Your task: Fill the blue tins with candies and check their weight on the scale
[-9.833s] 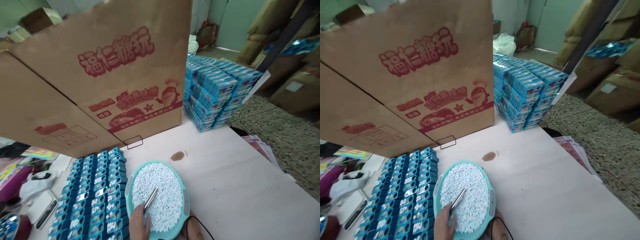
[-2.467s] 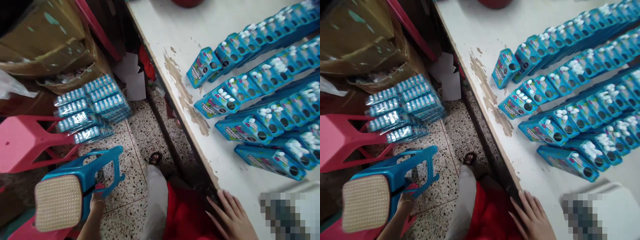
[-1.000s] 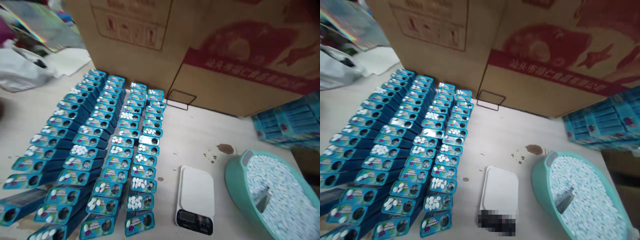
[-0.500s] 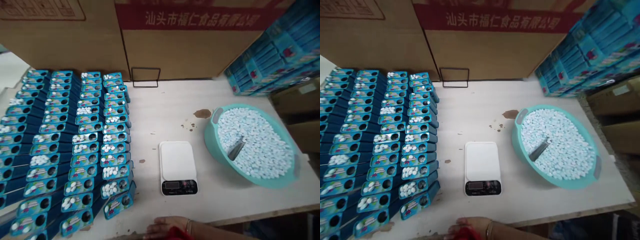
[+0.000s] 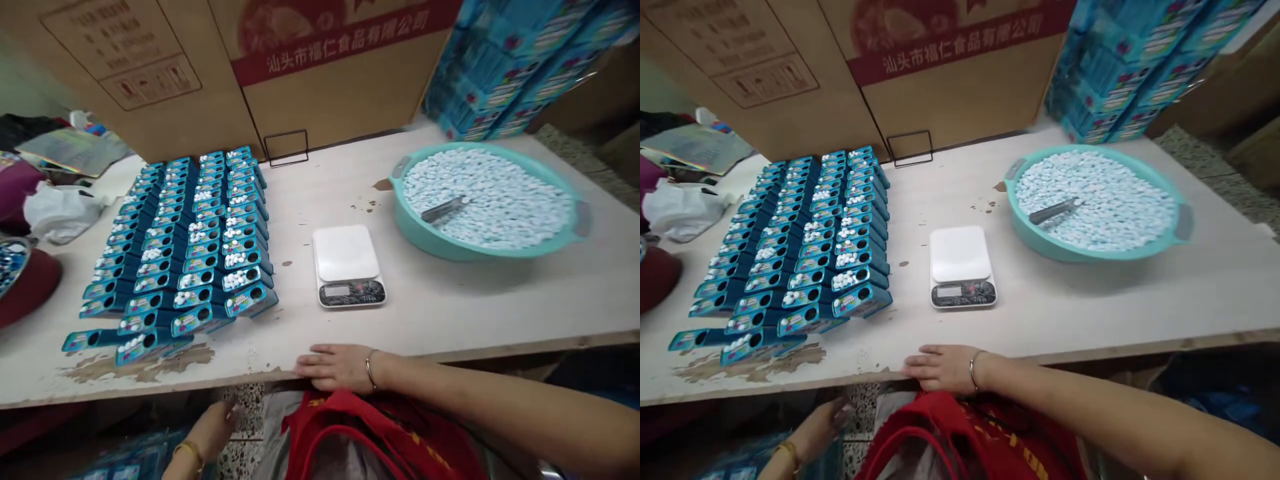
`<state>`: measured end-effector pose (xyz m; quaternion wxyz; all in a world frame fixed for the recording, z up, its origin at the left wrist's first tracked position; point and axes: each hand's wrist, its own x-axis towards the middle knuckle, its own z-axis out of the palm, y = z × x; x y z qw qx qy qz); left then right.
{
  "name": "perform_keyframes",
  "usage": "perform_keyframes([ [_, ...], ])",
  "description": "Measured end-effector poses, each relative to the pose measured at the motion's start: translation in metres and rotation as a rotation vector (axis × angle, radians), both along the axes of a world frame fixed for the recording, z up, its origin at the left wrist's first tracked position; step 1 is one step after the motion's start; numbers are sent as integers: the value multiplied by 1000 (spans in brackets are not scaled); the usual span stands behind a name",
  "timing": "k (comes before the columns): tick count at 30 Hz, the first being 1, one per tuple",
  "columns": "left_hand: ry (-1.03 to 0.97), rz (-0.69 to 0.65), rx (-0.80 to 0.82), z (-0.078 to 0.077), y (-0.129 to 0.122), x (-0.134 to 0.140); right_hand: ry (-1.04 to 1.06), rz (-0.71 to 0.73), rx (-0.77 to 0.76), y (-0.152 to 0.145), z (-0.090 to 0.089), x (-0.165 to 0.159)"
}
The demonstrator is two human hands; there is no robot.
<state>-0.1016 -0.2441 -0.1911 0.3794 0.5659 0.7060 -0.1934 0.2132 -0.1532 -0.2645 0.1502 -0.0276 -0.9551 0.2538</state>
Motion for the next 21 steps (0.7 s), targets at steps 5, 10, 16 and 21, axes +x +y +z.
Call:
perform_keyframes([
  [5, -383, -22, 305, 35, 4, 56, 172, -365, 226, -22, 24, 26],
  [10, -722, 190, 531, 24, 46, 129, 451, -1181, 93, -28, 24, 62],
  [16, -743, 381, 633, 4, 117, 171, 484, -1485, -362, 13, 4, 74],
  [21, -691, 251, 623, -3, 121, 177, 491, -1401, -453, 6, 3, 68],
])
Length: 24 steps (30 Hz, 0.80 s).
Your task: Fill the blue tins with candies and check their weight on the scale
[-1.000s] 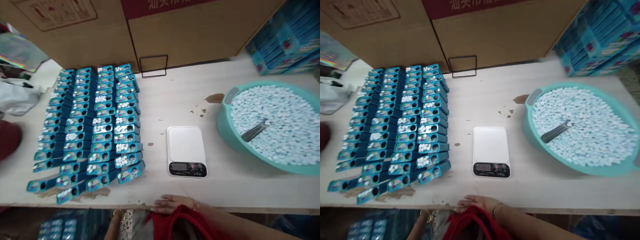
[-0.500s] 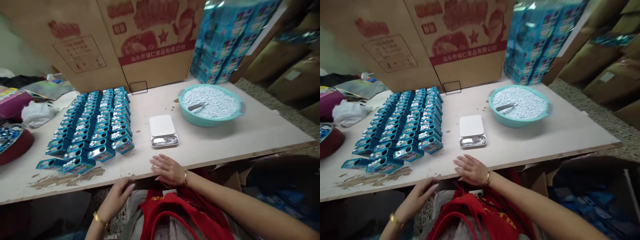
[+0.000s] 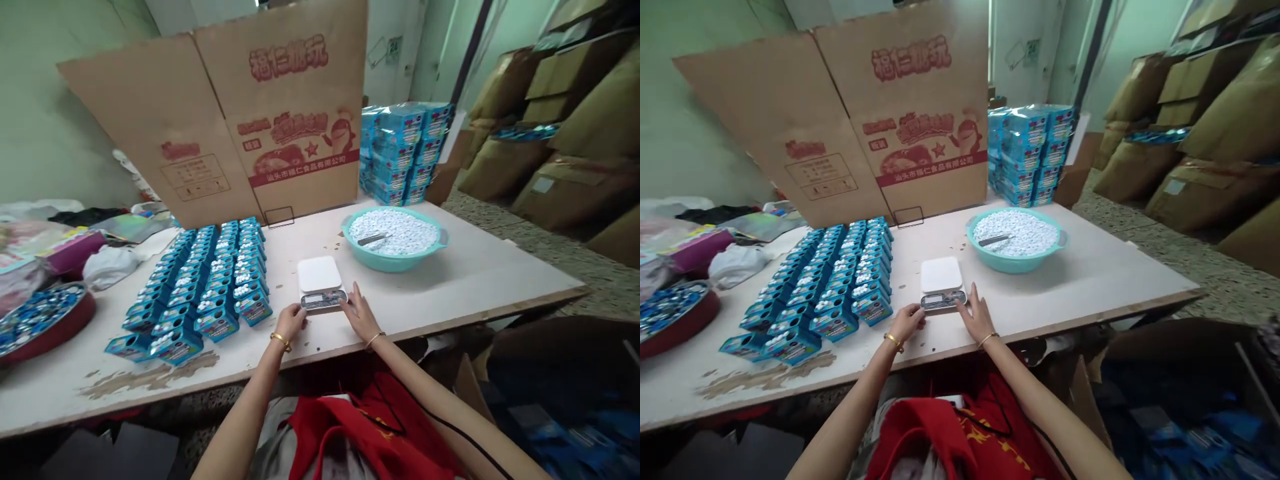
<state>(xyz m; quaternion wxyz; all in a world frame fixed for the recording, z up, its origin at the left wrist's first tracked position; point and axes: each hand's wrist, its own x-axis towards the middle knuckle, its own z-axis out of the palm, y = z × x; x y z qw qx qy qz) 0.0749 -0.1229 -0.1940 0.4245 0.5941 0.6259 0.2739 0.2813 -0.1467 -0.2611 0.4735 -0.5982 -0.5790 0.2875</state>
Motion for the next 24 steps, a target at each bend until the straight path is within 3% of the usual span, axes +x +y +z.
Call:
perform_keyframes([
  [6, 105, -106, 52, -9, -22, -14, -25, 59, 44, -25, -8, 4],
  [9, 143, -117, 85, -2, -33, -28, -60, 80, 82, -31, -12, 5],
  [12, 243, -140, 261, 12, -36, -35, -33, -11, 100, -30, -13, 5],
  [16, 350, -408, 445, 26, -22, -23, 11, -67, 91, -29, -11, 8],
  [20, 514, -711, 411, 30, -7, 2, -18, -65, 90, -31, -6, 9],
  [24, 682, -857, 339, 33, 3, 18, -37, -77, 86, -32, 0, 8],
])
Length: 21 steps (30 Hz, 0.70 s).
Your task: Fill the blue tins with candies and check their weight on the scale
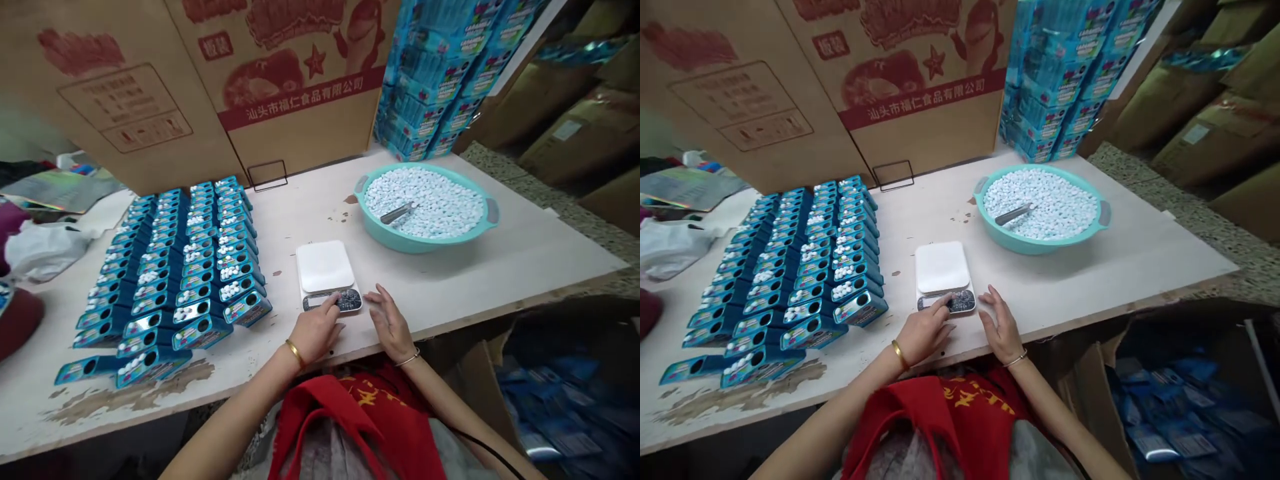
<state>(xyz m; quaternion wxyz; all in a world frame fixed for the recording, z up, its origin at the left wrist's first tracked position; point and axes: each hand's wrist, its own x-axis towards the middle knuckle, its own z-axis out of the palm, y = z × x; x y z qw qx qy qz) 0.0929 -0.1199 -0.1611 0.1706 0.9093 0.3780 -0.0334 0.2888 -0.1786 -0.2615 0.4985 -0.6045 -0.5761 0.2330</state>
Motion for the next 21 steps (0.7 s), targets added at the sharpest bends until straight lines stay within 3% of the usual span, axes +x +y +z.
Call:
perform_keyframes([
  [6, 205, -24, -49, 5, 7, 14, 31, 11, -11, 1, 6, 2],
  [15, 344, 83, -161, 8, 2, 53, 92, 91, -56, 0, 12, 9],
  [18, 290, 81, -192, 15, 4, 43, 52, 74, -26, -1, 14, 11],
  [21, 78, 101, -108, 27, -1, 9, 36, 70, 1, -2, 14, 13],
])
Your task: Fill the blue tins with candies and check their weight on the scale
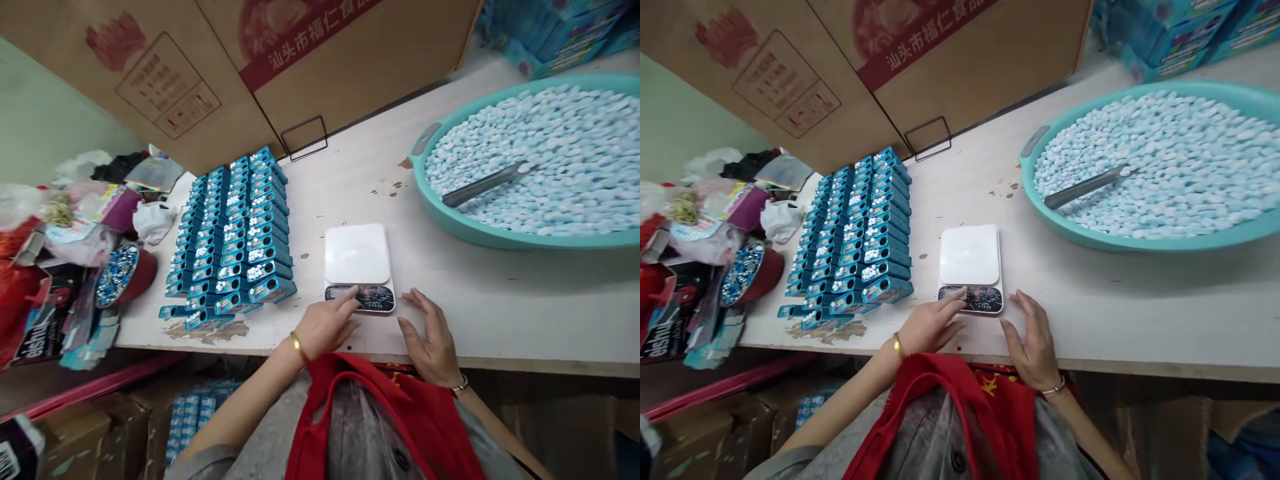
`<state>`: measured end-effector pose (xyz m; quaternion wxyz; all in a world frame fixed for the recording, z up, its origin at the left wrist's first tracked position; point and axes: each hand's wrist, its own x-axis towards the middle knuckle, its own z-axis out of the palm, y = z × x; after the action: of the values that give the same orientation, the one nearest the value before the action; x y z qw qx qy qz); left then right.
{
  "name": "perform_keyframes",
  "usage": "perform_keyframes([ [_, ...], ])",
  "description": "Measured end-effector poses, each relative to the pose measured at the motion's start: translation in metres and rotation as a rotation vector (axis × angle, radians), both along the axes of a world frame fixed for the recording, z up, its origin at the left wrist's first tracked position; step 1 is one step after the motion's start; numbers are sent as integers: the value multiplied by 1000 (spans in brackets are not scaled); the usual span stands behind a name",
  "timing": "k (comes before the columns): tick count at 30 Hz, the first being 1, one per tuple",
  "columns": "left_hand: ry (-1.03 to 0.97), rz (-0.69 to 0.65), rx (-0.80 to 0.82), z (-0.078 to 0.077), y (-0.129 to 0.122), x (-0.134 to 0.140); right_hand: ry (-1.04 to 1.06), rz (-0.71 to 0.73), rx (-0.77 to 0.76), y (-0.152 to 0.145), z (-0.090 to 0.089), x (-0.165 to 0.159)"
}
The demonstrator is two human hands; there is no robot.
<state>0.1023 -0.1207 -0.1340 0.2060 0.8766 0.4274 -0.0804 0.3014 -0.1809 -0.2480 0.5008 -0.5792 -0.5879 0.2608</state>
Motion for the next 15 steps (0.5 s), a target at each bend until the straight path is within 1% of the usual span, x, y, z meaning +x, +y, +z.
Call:
perform_keyframes([
  [1, -76, 54, 78, 5, -3, -15, 1, 1, 5, 0, 0, 0],
  [3, -171, 212, 276, 17, -9, -47, -1, -3, 9, -1, -1, 0],
  [5, -155, 352, 455, 27, -11, -77, -10, -14, 7, 0, -2, -1],
  [6, -116, 386, 516, 30, -11, -91, -15, -21, 5, 0, -2, -2],
  [8, -10, 386, 591, 34, -6, -113, -19, -41, -3, 0, -2, -3],
  [10, 96, 339, 636, 32, 2, -127, -7, -63, -22, 0, -3, -4],
  [12, 172, 272, 648, 28, 11, -133, 19, -77, -50, 0, -5, -3],
  [15, 215, 188, 626, 21, 21, -133, 45, -81, -79, -1, -8, -1],
])
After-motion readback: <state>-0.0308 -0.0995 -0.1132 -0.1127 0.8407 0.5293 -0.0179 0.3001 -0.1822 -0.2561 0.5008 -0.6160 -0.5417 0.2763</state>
